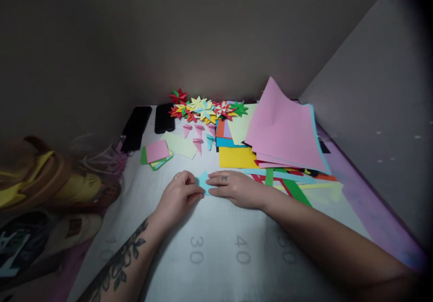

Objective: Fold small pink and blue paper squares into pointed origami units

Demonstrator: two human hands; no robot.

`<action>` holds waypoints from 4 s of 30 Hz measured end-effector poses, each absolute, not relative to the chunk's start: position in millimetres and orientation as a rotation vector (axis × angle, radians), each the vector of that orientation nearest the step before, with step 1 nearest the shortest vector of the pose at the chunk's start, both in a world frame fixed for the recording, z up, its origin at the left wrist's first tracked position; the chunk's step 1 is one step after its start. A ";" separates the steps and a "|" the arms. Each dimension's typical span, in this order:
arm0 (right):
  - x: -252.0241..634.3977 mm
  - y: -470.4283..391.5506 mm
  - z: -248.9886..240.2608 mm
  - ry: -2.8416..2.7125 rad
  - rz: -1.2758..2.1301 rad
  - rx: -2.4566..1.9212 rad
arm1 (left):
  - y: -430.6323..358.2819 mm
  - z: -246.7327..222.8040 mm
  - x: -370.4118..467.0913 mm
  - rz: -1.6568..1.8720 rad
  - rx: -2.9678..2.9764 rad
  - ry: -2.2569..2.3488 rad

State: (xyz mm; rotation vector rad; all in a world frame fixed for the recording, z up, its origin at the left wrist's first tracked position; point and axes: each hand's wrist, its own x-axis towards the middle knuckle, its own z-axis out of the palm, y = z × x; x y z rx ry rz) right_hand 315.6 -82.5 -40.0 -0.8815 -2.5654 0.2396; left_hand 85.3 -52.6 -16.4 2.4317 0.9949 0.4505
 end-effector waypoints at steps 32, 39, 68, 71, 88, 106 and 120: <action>316.5 -83.7 -39.3 -2.516 0.319 -0.826 | -43.4 -19.6 114.5 0.320 2.521 1.263; 315.2 -84.8 -39.8 -2.470 0.336 -0.795 | -43.1 -19.3 114.9 0.324 2.525 1.265; 317.1 -83.3 -43.9 -2.496 0.413 -0.792 | -48.1 -22.8 119.7 0.284 2.549 1.390; 317.5 -83.8 -41.5 -2.481 0.434 -0.795 | -48.8 -22.3 120.3 0.271 2.552 1.395; 312.9 -86.4 -26.4 -2.517 0.408 -0.790 | -50.2 -24.4 120.2 0.285 2.553 1.410; 277.5 -91.6 -24.9 -2.582 0.382 -1.297 | -35.4 -20.0 102.8 0.377 2.405 1.499; 284.1 -91.5 -32.6 -1.750 0.526 -1.311 | -36.4 -22.6 89.4 0.678 2.351 1.252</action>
